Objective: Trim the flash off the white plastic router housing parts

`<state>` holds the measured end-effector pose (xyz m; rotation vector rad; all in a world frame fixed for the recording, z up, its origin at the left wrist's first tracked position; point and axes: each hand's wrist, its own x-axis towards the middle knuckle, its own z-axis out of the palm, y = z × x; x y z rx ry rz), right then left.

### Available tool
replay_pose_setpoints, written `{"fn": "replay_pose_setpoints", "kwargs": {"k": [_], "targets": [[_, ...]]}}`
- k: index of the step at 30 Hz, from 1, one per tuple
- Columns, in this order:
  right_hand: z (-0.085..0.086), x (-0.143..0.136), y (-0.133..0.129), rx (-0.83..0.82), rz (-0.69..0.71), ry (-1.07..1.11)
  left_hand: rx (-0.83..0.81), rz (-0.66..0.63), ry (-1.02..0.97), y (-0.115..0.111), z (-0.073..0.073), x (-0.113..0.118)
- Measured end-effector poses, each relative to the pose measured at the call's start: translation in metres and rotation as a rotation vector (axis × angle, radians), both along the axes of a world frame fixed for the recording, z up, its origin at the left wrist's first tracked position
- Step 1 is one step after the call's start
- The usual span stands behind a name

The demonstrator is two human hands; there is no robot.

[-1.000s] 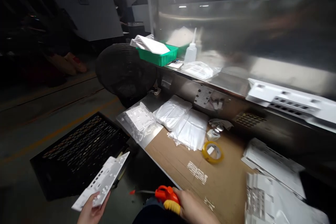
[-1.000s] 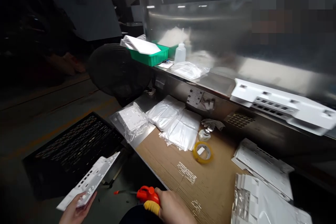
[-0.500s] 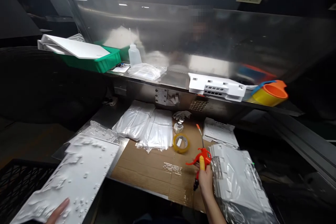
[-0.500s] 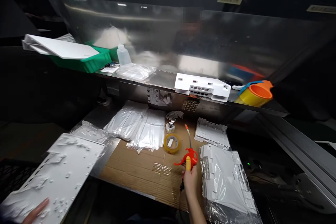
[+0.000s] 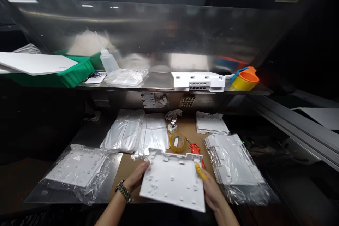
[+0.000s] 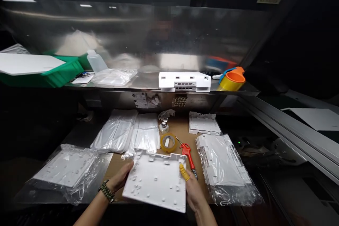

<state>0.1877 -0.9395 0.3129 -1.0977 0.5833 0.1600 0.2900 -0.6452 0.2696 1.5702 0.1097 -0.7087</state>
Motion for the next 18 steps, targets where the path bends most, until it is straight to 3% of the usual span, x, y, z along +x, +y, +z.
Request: {"fn": "replay_pose_setpoints", "kwargs": {"k": [4, 8, 13, 18], "targets": [[0.014, -0.014, -0.033, 0.157, -0.353, 0.037, 0.262, -0.114, -0.276, -0.022, -0.034, 0.054], [0.035, -0.033, -0.048, 0.158, -0.55, -0.03, 0.48, -0.271, -0.46, -0.025, -0.057, 0.084], [0.052, -0.051, -0.042, 0.148, -0.683, -0.04, 0.622, -0.434, -0.493, -0.018, -0.067, 0.107], [0.046, -0.056, -0.034, 0.107, -0.697, -0.037, 0.676, -0.496, -0.397, -0.011, -0.068, 0.145]]}}
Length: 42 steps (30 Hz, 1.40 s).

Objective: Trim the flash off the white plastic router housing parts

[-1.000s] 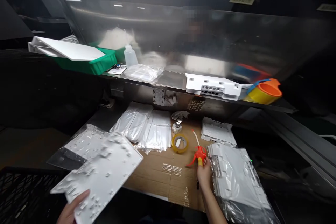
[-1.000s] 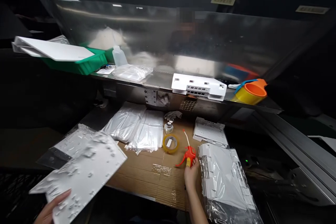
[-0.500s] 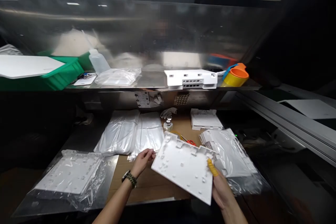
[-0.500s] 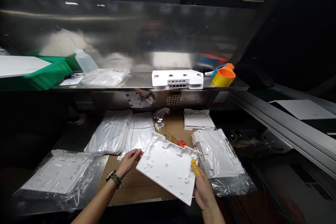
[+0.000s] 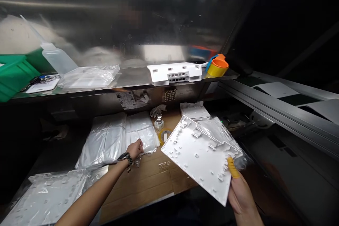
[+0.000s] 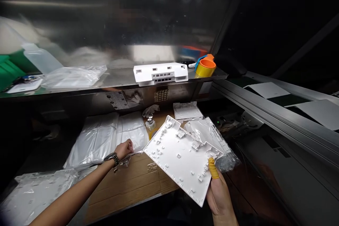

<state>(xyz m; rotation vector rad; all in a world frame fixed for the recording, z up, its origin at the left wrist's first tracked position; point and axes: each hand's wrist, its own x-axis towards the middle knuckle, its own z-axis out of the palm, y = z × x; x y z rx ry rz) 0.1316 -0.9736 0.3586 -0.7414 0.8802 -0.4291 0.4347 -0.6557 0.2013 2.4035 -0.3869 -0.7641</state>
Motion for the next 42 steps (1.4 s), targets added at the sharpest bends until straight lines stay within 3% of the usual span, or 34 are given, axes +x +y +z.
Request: {"fn": "replay_pose_setpoints", "kwargs": {"k": [5, 11, 14, 19, 22, 27, 33, 37, 42], "targets": [[-0.01, 0.008, 0.007, 0.023, -0.003, 0.046, -0.059, 0.045, 0.164, 0.013, -0.003, 0.031], [-0.031, 0.023, 0.028, -0.027, 0.022, 0.104, -0.232, 0.089, 0.19, 0.023, -0.009, 0.039], [-0.048, 0.035, 0.049, -0.167, 0.112, 0.123, -0.237, 0.095, 0.15, 0.021, -0.014, 0.037], [-0.069, 0.07, 0.098, -0.607, 0.385, 0.136, -0.2, 0.024, 0.11, 0.012, -0.019, 0.032], [-0.075, 0.094, 0.125, -0.689, 0.443, 0.095, -0.167, -0.048, 0.08, 0.005, -0.016, 0.027], [-0.084, 0.11, 0.142, -0.778, 0.481, 0.088, -0.075, -0.105, -0.123, 0.006, 0.006, 0.017], [-0.095, 0.107, 0.135, -0.805, 0.451, 0.134, 0.068, 0.009, -0.427, 0.012, 0.054, 0.027], [-0.093, 0.096, 0.126, -0.796, 0.352, 0.178, 0.03, -0.148, -0.406, 0.009, 0.081, 0.034], [-0.094, 0.069, 0.118, -0.865, 0.238, 0.122, -0.128, -0.295, -0.299, -0.013, 0.094, 0.026]]}}
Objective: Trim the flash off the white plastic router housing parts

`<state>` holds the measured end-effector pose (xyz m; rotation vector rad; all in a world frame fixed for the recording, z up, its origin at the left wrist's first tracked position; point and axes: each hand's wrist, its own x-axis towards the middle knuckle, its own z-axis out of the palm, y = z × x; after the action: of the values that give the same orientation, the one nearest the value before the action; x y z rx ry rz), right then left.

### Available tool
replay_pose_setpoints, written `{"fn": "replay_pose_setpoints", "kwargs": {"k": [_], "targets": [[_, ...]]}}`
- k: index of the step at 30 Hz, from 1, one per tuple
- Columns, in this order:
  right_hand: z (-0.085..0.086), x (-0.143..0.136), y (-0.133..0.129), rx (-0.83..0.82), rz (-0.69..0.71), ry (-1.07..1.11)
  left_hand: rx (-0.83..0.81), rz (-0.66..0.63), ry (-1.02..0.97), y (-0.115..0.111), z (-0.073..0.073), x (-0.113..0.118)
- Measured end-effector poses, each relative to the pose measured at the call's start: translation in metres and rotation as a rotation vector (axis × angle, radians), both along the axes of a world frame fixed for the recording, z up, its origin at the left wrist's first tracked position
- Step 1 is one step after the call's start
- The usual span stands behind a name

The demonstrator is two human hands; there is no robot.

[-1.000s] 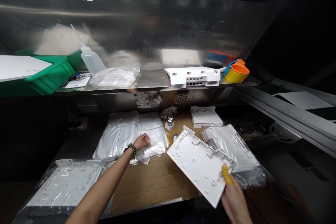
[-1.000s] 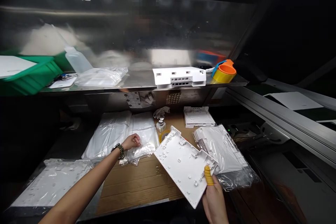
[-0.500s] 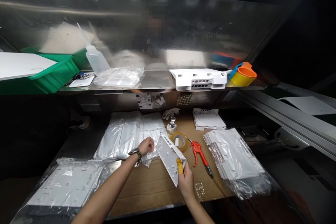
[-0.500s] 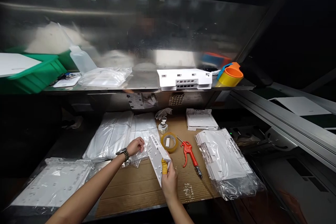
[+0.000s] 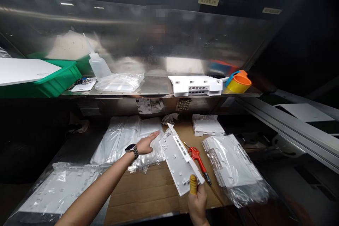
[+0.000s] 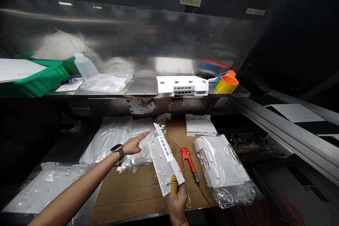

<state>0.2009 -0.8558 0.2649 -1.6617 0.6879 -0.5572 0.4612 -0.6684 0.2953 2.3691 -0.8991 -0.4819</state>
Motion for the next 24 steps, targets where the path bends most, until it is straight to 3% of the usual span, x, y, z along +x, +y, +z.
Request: {"fn": "replay_pose_setpoints", "kwargs": {"k": [4, 7, 10, 12, 15, 21, 24], "targets": [[-0.015, -0.014, -0.004, -0.21, 0.17, -0.136, -0.115, 0.062, 0.013, -0.028, 0.006, -0.017], [-0.022, -0.025, -0.011, -0.406, 0.277, -0.175, -0.176, 0.184, -0.116, -0.044, 0.014, -0.036], [-0.017, -0.039, -0.02, -0.55, 0.299, -0.191, -0.175, 0.251, -0.293, -0.058, 0.023, -0.06], [-0.006, -0.048, -0.028, -0.591, 0.287, -0.191, -0.15, 0.217, -0.383, -0.068, 0.03, -0.081], [0.019, -0.06, -0.047, -0.517, 0.159, -0.131, -0.149, 0.089, -0.459, -0.091, 0.041, -0.119], [0.061, -0.084, -0.113, -0.003, -0.378, 0.08, 0.085, -0.213, -0.45, -0.157, 0.079, -0.188], [0.065, -0.091, -0.139, -0.073, -0.488, 0.01, -0.1, -0.369, -0.278, -0.203, 0.1, -0.217]]}}
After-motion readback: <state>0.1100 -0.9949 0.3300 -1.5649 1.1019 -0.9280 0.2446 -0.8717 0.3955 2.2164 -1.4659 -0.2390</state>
